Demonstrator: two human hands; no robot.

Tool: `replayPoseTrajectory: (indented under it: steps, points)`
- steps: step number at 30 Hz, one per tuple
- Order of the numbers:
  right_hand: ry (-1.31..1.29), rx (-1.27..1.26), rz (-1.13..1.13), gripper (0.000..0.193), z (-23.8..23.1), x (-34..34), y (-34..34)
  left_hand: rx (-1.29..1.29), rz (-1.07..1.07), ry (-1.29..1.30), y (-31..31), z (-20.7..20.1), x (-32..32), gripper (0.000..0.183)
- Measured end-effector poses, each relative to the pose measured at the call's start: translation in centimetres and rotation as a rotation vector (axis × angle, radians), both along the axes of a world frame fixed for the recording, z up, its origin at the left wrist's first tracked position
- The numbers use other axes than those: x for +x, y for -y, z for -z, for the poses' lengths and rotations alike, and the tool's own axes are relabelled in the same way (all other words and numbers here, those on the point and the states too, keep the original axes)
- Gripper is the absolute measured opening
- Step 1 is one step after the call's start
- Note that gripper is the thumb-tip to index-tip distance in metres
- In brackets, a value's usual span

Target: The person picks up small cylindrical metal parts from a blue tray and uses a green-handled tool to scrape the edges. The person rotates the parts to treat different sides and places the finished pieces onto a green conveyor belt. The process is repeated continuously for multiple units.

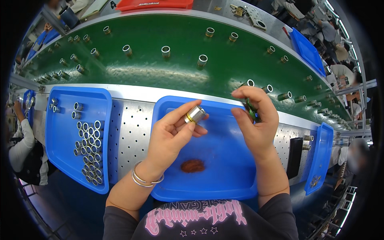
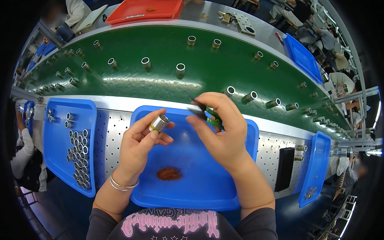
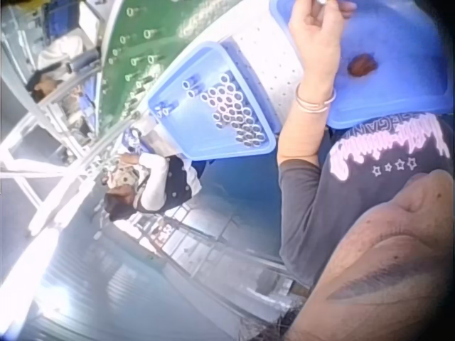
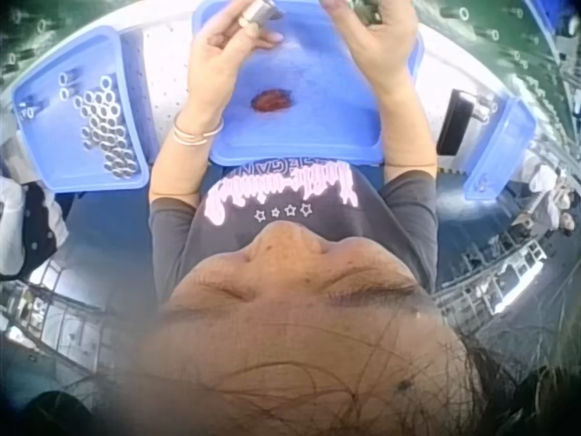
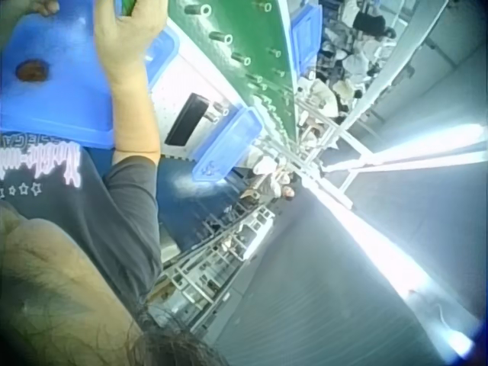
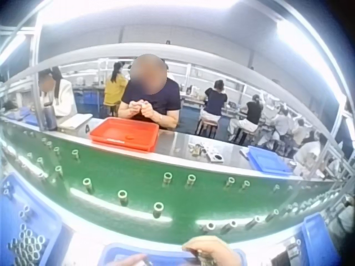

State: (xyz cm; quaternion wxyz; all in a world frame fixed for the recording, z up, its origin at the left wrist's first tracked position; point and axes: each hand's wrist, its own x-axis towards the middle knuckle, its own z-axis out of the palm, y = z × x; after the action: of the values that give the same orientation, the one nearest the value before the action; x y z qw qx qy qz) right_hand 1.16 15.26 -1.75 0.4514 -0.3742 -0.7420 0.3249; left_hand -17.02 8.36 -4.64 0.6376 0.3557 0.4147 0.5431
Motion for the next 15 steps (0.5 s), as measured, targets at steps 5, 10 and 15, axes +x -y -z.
replayPoseTrajectory:
  steps: [5, 10, 15]
  points:
    - [0.022, -0.158, -0.248, 0.036, -1.3, 0.0, 0.9, -0.031, -0.063, 0.108, -0.2, 0.0, -0.1, 0.046]
    - [0.143, -0.06, -0.243, 0.026, -0.6, -1.4, 1.0, -0.01, -0.123, 0.145, 0.0, 0.0, 0.1, 0.047]
    - [0.271, -0.041, -0.162, 0.021, -0.5, -1.2, 0.9, 0.009, -0.122, 0.189, -0.1, -0.2, 0.1, 0.048]
